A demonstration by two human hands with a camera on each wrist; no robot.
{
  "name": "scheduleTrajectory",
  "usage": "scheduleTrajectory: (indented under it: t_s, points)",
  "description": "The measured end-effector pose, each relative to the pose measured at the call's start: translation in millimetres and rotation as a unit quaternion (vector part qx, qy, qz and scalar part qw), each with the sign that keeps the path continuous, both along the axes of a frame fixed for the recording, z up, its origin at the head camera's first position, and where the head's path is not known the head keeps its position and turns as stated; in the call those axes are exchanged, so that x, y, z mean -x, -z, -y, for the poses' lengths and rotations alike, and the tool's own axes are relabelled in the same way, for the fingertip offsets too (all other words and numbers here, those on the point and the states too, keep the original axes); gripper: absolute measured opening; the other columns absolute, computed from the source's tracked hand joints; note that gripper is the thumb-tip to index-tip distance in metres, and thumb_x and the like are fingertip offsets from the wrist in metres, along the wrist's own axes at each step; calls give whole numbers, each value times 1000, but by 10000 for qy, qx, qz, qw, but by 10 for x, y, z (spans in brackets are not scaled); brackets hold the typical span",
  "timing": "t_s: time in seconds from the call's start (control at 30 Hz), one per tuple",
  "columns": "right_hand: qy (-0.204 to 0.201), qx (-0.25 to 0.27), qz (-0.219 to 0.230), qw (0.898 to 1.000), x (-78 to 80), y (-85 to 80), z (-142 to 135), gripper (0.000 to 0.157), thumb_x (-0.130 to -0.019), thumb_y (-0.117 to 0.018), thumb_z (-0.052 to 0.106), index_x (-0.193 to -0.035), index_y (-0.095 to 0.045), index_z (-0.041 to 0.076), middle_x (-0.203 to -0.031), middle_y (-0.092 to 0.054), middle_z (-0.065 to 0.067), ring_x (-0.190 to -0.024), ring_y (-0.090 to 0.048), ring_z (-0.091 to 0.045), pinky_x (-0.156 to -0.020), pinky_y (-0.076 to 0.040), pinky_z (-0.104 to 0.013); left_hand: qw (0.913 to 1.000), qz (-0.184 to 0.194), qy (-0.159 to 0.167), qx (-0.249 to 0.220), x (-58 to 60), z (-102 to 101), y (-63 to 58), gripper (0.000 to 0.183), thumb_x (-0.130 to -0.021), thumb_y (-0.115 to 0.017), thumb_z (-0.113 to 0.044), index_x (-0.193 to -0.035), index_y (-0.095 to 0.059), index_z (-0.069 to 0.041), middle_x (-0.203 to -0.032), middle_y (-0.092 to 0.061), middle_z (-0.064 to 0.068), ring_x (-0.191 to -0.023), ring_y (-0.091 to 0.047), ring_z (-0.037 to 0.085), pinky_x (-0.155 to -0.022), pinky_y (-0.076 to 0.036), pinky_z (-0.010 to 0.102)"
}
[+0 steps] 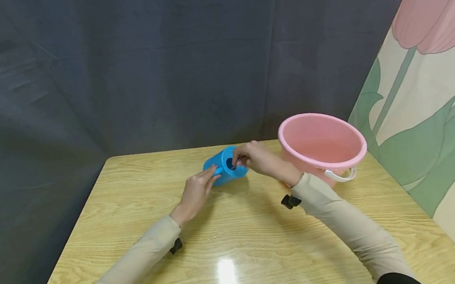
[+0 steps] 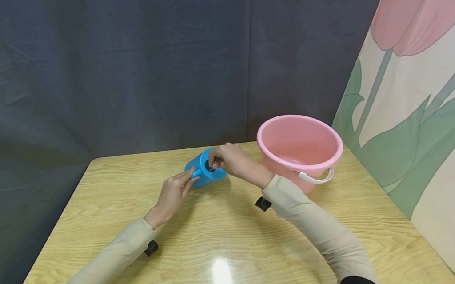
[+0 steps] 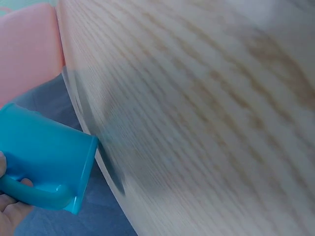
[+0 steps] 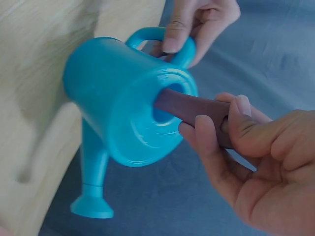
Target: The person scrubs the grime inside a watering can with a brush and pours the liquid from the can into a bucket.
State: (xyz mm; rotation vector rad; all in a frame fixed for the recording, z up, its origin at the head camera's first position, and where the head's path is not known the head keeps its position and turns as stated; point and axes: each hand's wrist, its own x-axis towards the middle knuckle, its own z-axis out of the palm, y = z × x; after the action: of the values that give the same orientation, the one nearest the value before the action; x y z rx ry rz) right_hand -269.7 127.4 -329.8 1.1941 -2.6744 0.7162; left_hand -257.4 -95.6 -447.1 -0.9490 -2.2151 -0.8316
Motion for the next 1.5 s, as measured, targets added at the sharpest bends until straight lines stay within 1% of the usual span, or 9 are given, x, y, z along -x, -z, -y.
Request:
scheduleTrajectory:
  t_s: [0.23,0.37,0.5,0.63,0.73,0.83,1.03,1.23,1.5]
  points:
    - [-19,-33,-175,9998,79,182,56,14,-88,-68,-8,-82,-72,3,-80,-71,-7,-71,-67,-18,-65,-57,-28,10000,46,6,2,19,12,-3,32,-94,-65,-4,-124,-64,7,-116,-68,22,-97,-70,33,-80,-59,36]
    - [9,-90,-189,9998,76,206,80,13,-88,-69,-7,-81,-72,4,-80,-71,-7,-71,-67,-19,-65,-57,-28,9999,117,29,-24,20,26,7,31,-94,-65,-2,-124,-64,6,-115,-68,22,-97,-70,33,-81,-59,36]
    - [-54,-199,-275,9994,66,141,71,17,-86,-68,-11,-79,-71,4,-78,-71,-6,-69,-66,-18,-63,-56,-27,9999,125,44,-1,28,29,19,32,-95,-64,-3,-125,-63,7,-118,-67,23,-99,-69,33,-82,-58,35]
    - [-113,-335,-335,9988,42,12,51,21,-83,-68,-14,-77,-71,5,-77,-71,-3,-70,-67,-18,-64,-57,-29,9999,113,73,-20,29,22,21,33,-95,-64,-3,-126,-62,8,-119,-67,23,-100,-69,33,-83,-58,33]
    - [-132,-321,-251,9991,23,-70,33,21,-84,-67,-15,-78,-71,5,-77,-70,-2,-70,-67,-17,-65,-57,-30,9999,93,76,-44,25,16,21,34,-94,-65,-2,-125,-62,8,-118,-67,24,-100,-69,34,-84,-58,32]
    - [-97,-330,-156,9993,8,-95,21,21,-86,-65,-15,-80,-71,4,-78,-70,-2,-70,-66,-17,-65,-57,-31,9999,113,70,-49,21,10,8,33,-94,-65,-2,-125,-63,8,-118,-67,24,-100,-69,35,-84,-57,33]
    - [23,-491,-147,9987,56,41,44,21,-88,-63,-12,-81,-70,7,-79,-70,-3,-70,-65,-16,-64,-56,-27,9998,165,39,-56,34,-3,4,31,-94,-64,-3,-124,-64,8,-116,-68,23,-98,-70,33,-82,-58,35]
    - [-43,-448,-224,9987,72,144,60,17,-89,-65,-10,-83,-70,5,-81,-71,-8,-71,-67,-20,-65,-57,-28,9997,217,56,-78,21,-9,-14,31,-94,-65,-3,-124,-64,8,-116,-68,23,-97,-70,33,-81,-58,37]
    - [-18,-206,170,9996,80,203,31,7,-94,-64,-2,-95,-69,1,-92,-71,-11,-87,-69,-24,-78,-57,-33,9995,261,67,-162,20,3,-26,30,-94,-65,-3,-122,-65,8,-111,-69,23,-92,-71,32,-78,-59,37]
